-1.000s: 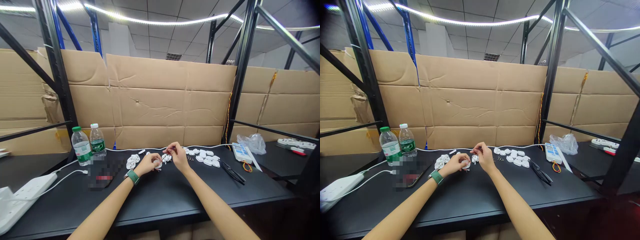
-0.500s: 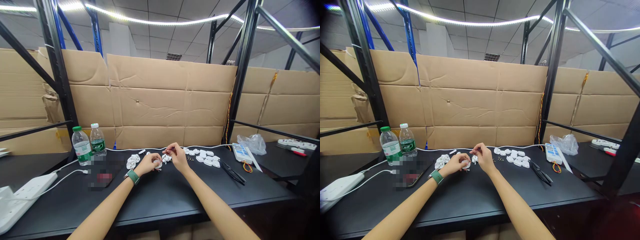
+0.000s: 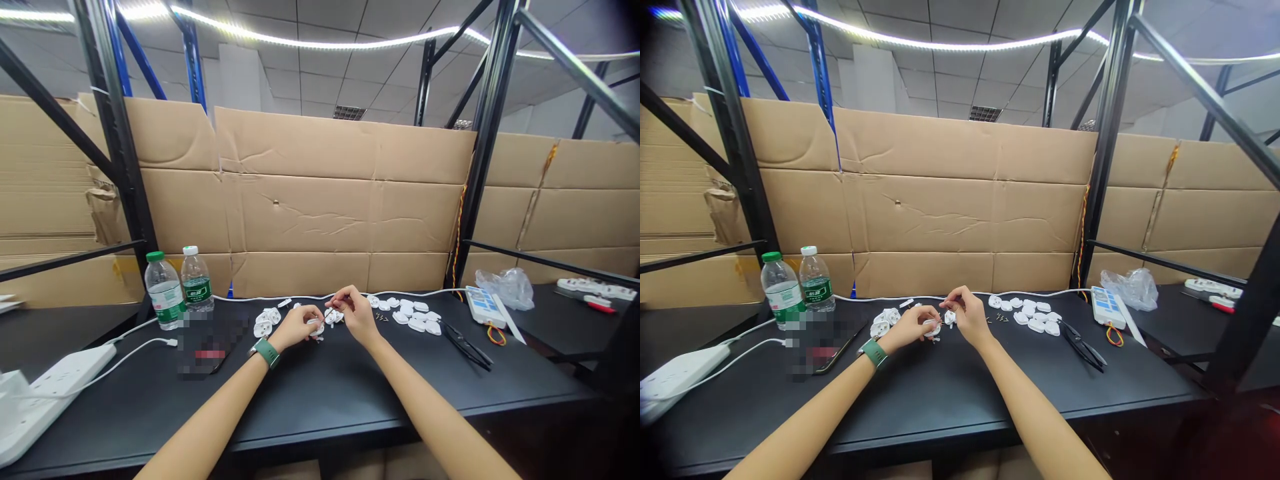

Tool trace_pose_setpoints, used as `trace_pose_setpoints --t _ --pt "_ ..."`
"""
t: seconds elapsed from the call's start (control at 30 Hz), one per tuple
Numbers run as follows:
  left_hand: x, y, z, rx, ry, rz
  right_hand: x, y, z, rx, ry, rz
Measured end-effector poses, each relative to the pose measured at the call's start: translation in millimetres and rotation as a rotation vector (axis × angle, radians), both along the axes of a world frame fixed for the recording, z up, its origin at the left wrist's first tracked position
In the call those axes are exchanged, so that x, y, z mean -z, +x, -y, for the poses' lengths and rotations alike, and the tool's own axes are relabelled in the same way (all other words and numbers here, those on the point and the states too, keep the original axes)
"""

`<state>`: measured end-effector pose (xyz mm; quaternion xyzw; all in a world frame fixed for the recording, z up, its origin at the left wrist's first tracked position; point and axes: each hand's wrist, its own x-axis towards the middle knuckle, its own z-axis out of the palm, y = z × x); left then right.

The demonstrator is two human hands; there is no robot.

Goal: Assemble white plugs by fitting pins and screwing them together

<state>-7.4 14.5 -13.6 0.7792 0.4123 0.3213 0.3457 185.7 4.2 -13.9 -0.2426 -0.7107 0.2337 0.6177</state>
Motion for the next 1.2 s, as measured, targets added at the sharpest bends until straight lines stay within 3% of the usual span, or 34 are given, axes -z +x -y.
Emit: trace_pose_setpoints --t 0.5,0.7,1.0,1.2 --pt "2.3 0 1 -0.011 0.010 0.015 -1.7 -1 5 0.020 0.044 0.071" --pt "9.9 -2 -5 -0.002 0.019 0.025 0.0 0 3 0.040 0.122 0.166" --pt "6.7 -2 -5 -0.073 0.049 0.039 -6.9 4 11 0.107 0.279 0.389" --pt "10.4 -6 -12 -0.093 0.057 0.086 -5.5 4 9 0.137 0.328 0.334"
